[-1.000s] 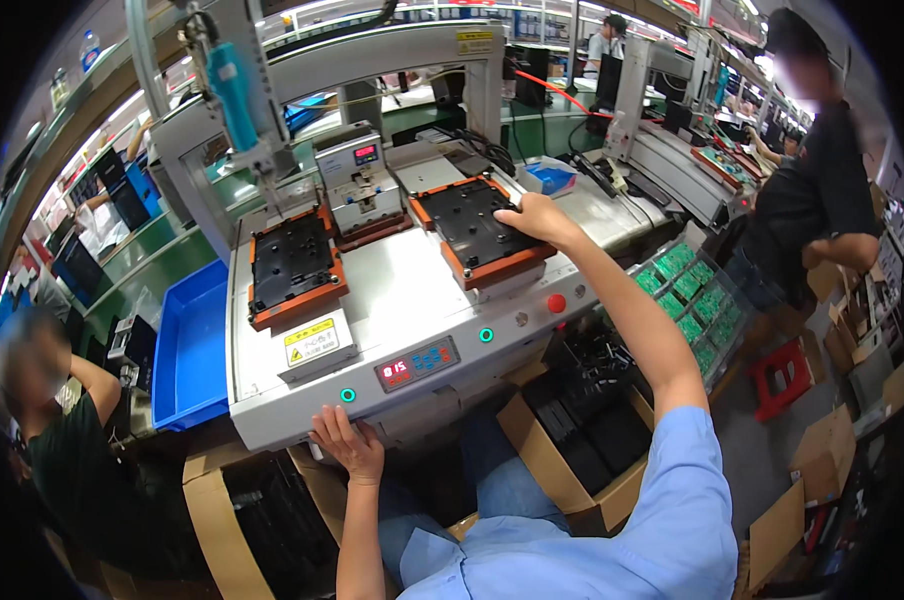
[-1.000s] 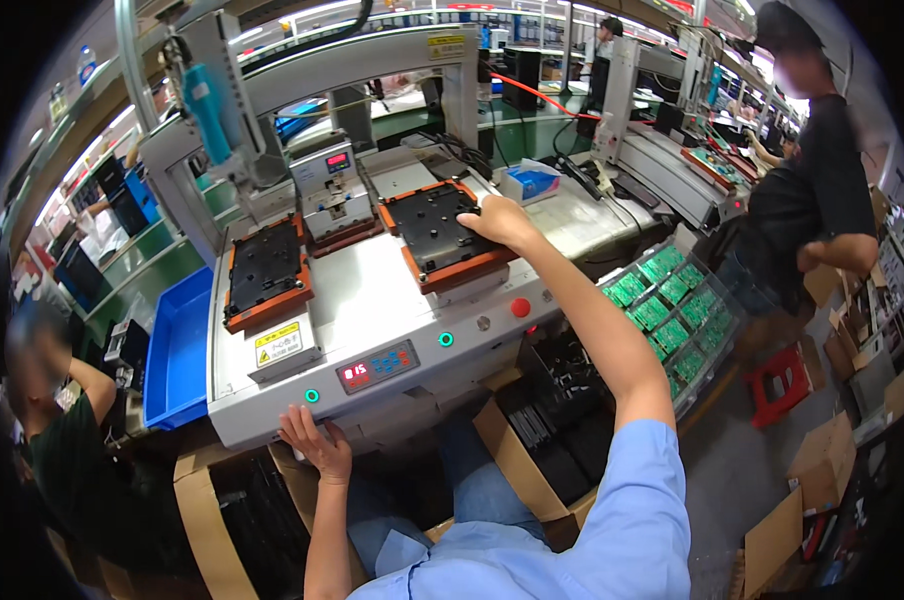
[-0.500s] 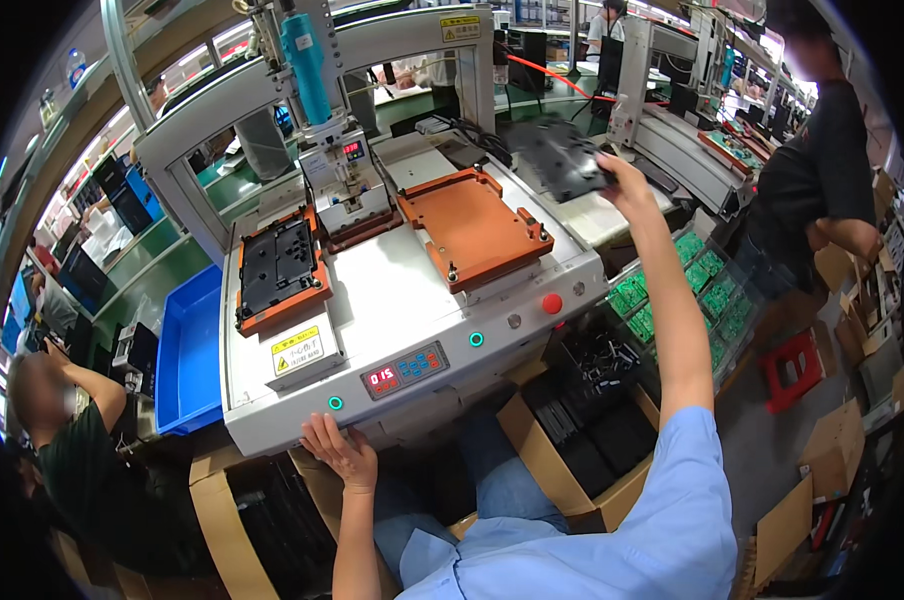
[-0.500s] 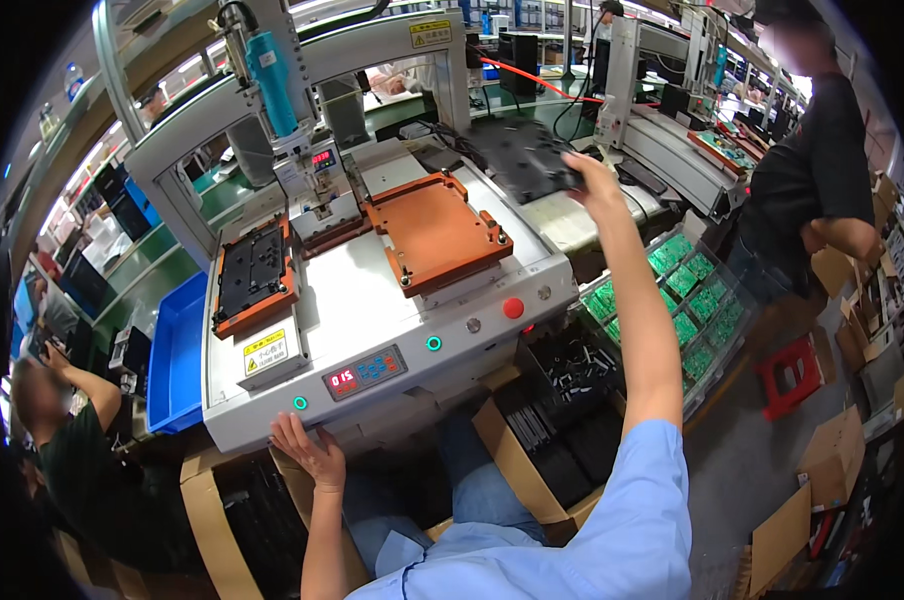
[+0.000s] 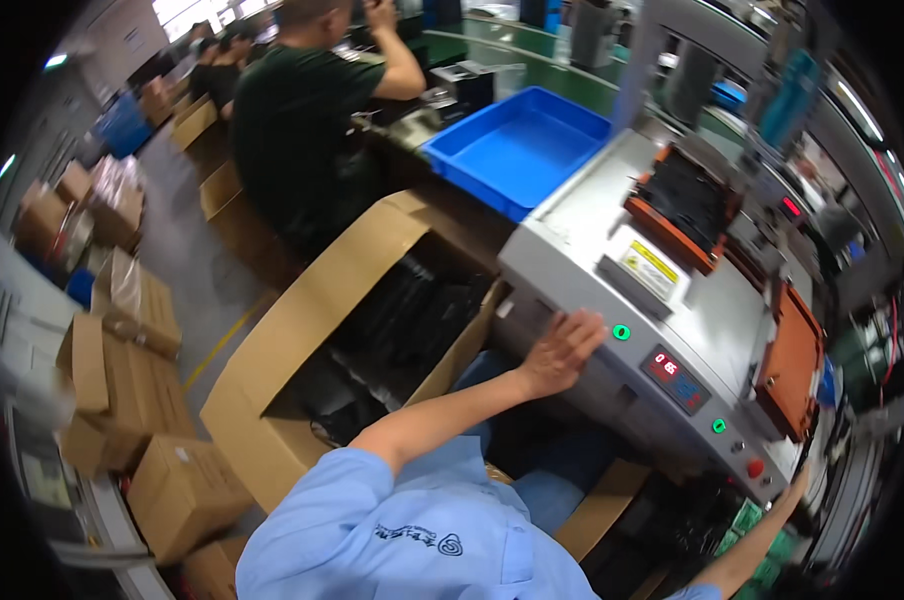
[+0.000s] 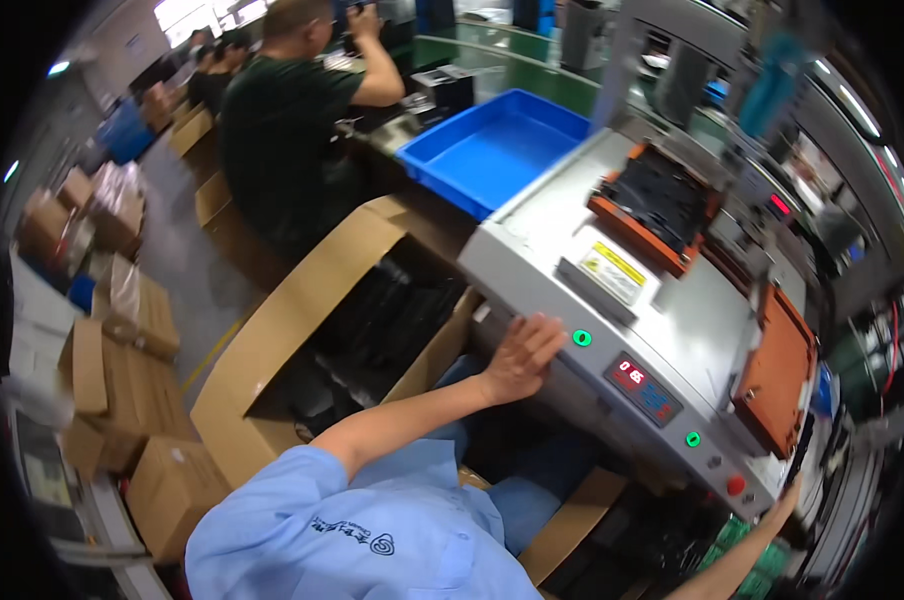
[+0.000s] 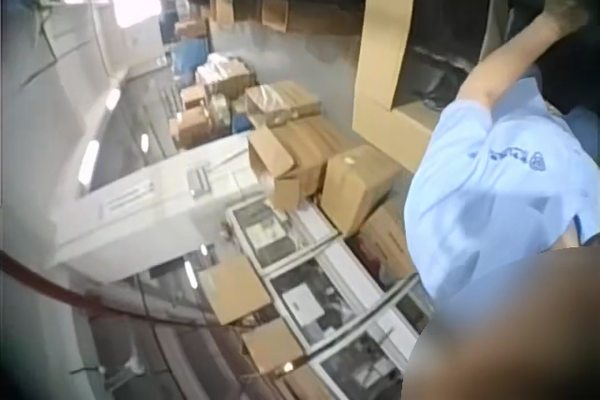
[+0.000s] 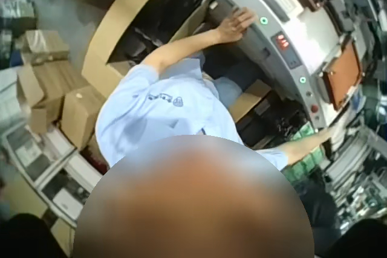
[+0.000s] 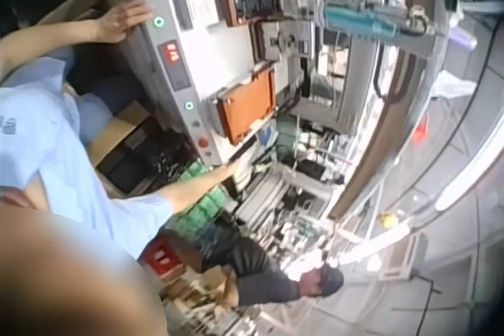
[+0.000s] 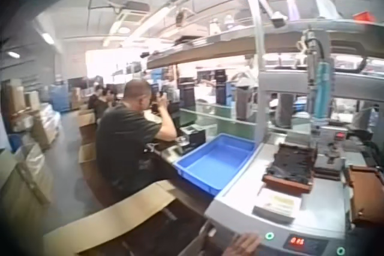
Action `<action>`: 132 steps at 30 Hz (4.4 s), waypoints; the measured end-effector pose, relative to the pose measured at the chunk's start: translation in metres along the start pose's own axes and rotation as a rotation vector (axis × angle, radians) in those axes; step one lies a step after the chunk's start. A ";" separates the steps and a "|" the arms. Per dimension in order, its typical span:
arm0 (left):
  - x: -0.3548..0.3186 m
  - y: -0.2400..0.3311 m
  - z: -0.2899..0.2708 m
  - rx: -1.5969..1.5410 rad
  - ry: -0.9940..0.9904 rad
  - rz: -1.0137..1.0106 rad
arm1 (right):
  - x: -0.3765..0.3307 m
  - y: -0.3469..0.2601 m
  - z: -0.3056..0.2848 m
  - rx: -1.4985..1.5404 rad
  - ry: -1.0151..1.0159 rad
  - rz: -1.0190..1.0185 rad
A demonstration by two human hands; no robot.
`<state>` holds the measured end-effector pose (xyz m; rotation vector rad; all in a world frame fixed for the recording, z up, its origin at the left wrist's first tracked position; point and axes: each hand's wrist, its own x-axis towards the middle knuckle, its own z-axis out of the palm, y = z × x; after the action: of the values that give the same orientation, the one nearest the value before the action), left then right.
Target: Operating an industrial processing machine to handle, check, and sort electronic heatsink components on a manufacturing assembly line.
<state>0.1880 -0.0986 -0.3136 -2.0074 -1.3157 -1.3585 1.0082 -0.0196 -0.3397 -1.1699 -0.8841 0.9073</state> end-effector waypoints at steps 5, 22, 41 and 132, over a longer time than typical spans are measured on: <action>0.001 -0.001 -0.019 -0.013 -0.012 0.012 | 0.020 -0.035 0.004 -0.440 0.178 0.030; -0.104 -0.085 -0.149 0.121 -0.509 -0.713 | -0.370 -0.153 0.354 -0.714 0.430 -0.187; -0.108 -0.151 -0.206 0.177 -0.306 -0.670 | -0.474 -0.046 0.340 -0.986 0.083 0.385; -0.063 0.087 -0.118 -1.632 -0.583 -1.625 | -0.488 -0.001 0.503 0.295 0.111 0.406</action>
<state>0.1959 -0.2573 -0.2983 -1.6633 -3.0053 -3.6165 0.3625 -0.2881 -0.3012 -1.1457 -0.4069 1.2416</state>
